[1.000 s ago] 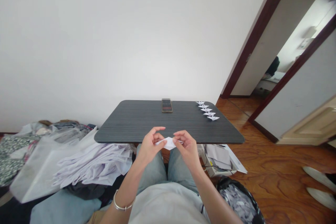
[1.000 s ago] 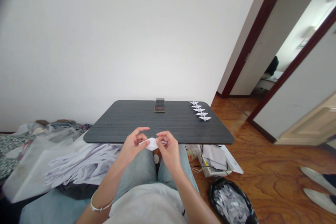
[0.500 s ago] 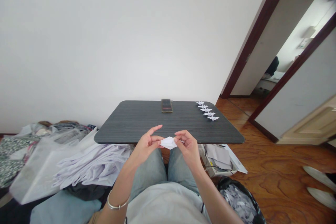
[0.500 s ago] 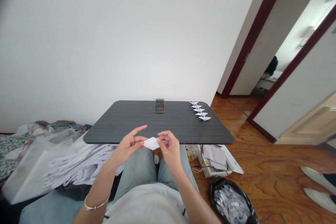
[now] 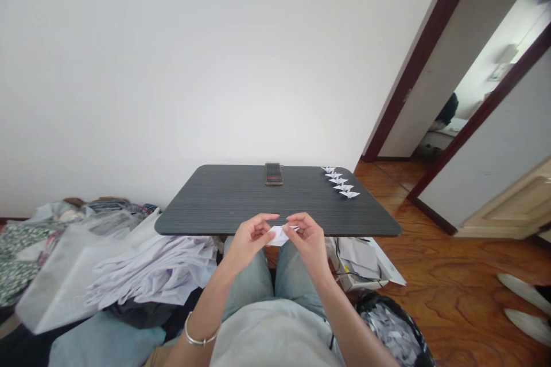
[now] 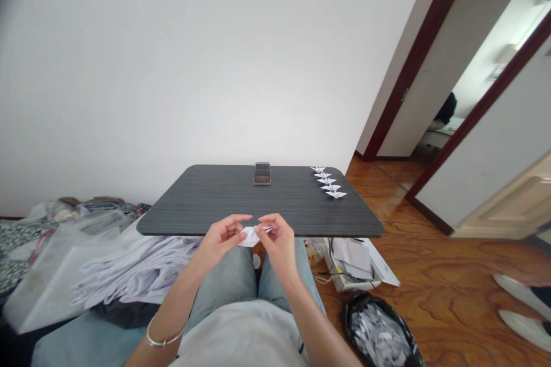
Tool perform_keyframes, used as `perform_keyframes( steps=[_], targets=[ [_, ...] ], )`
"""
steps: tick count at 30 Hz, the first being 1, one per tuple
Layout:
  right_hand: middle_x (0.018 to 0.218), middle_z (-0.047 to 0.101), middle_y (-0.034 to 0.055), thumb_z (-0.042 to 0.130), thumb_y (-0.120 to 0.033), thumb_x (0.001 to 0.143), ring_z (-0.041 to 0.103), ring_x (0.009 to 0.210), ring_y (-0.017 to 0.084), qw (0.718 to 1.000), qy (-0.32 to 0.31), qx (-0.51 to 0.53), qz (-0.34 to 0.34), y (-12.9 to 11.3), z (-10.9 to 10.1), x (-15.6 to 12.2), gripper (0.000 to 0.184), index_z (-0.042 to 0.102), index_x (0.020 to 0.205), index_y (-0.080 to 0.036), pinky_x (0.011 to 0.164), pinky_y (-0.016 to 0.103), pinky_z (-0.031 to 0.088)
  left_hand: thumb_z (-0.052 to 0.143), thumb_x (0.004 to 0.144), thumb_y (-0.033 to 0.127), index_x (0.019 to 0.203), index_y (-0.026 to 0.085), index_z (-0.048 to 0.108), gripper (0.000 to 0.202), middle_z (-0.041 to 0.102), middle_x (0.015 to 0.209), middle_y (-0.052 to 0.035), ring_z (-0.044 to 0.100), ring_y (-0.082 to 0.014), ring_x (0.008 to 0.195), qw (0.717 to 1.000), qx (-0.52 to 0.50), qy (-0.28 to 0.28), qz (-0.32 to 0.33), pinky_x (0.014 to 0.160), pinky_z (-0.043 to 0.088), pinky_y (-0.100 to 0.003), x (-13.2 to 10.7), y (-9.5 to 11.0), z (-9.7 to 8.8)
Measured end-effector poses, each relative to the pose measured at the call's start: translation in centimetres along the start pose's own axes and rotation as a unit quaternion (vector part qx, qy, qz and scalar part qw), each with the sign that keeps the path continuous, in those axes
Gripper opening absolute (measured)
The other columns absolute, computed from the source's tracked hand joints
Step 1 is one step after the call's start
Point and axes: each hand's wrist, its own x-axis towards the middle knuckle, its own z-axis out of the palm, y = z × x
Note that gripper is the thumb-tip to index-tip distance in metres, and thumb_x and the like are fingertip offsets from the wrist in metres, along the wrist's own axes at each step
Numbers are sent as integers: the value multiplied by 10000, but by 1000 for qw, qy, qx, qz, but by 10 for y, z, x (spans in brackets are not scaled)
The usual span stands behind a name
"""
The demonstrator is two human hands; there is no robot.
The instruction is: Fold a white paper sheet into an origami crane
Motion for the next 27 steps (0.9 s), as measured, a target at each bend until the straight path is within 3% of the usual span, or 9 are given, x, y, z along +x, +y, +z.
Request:
perform_keyframes(
  steps=[5, 9, 14, 27],
  targets=[
    [655, 601, -19, 649, -332, 752, 560, 576, 125, 999, -18, 30, 13, -1, -2, -1, 186, 572, 858, -200, 537, 227, 460, 645, 747, 258, 1057, 136, 592, 337, 505, 619, 48, 476, -77, 562, 999, 18, 27, 17, 560, 360, -201, 0, -2, 1],
    [639, 582, -42, 692, -289, 713, 557, 558, 121, 997, -60, 31, 32, 1, -1, -3, 275, 543, 930, -211, 537, 228, 465, 643, 745, 275, 1041, 132, 595, 332, 496, 615, 49, 469, -77, 560, 999, 14, 46, 22, 564, 361, -204, 0, -2, 1],
    [612, 560, -56, 669, -272, 721, 550, 520, 116, 997, -73, 18, 36, 3, 1, -3, 283, 525, 959, -218, 511, 225, 461, 663, 716, 287, 1001, 130, 598, 332, 540, 663, 27, 505, -93, 598, 998, -3, 66, 11, 576, 376, -212, 3, -3, 7],
    [587, 559, -60, 628, -246, 746, 546, 487, 109, 997, -77, 9, 20, 2, 1, -4, 238, 520, 954, -211, 498, 225, 444, 667, 693, 292, 931, 143, 575, 297, 449, 549, 72, 415, -72, 481, 995, 13, 101, 22, 488, 315, -195, 2, -3, 13]
  ],
)
